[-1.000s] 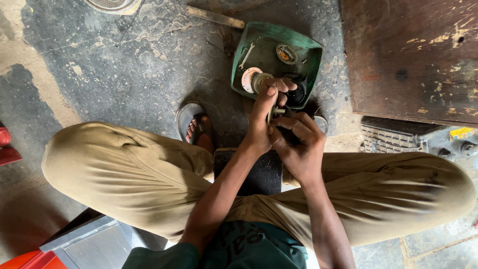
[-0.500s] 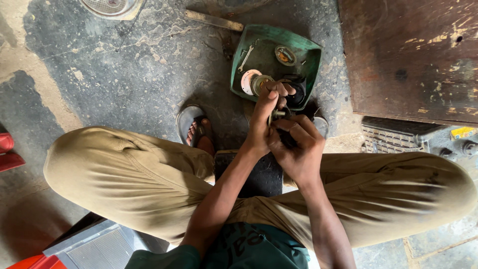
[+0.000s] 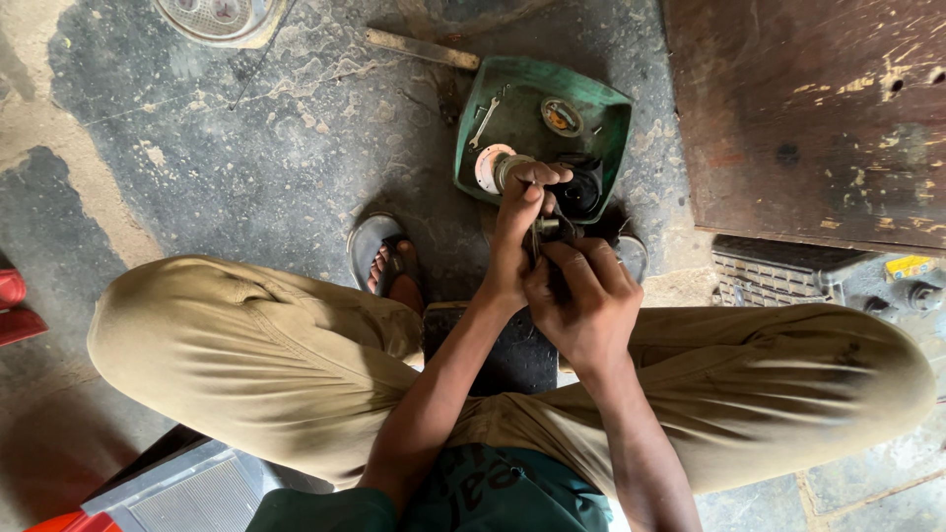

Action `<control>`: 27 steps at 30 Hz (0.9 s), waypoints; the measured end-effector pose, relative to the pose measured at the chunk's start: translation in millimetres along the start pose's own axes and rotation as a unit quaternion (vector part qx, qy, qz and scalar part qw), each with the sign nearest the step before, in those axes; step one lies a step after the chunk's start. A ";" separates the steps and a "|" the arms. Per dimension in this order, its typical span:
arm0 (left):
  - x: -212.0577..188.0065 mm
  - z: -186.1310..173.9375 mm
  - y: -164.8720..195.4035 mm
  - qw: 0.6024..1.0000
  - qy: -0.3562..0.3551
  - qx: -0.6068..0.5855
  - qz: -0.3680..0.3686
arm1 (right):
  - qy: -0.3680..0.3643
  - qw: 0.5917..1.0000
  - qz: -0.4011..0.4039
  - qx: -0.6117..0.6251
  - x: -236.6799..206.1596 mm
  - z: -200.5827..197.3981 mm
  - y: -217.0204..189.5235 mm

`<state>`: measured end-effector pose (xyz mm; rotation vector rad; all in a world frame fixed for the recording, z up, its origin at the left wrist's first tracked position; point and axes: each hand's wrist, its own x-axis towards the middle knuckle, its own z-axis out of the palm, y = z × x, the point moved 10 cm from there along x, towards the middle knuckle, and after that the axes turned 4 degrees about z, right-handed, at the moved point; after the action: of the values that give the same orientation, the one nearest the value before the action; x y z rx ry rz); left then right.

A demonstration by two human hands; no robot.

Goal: The person sits on the workshop floor and wipes a round metal disc with a dark cloth. They then hold the disc and scrape its edge and surface with a long green metal rod, rotating the disc as they work, and finally wipe the disc again with the cloth.

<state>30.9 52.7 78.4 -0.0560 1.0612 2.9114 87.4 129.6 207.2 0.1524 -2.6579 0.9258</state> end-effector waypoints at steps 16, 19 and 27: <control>-2.7 7.1 8.5 0.993 -0.063 0.096 0.007 | 0.031 0.997 0.009 -0.073 7.3 -18.8 5.4; -5.1 5.4 -1.7 0.996 -0.060 0.048 -0.040 | 0.026 0.996 0.013 -0.088 9.3 -17.9 7.1; 0.4 -6.1 2.3 0.998 -0.026 0.046 -0.019 | 0.000 0.999 -0.008 -0.036 13.3 -13.6 0.2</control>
<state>30.4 47.0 75.1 0.0013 1.1699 2.8098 78.4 138.2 221.5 0.1562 -2.6824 0.8246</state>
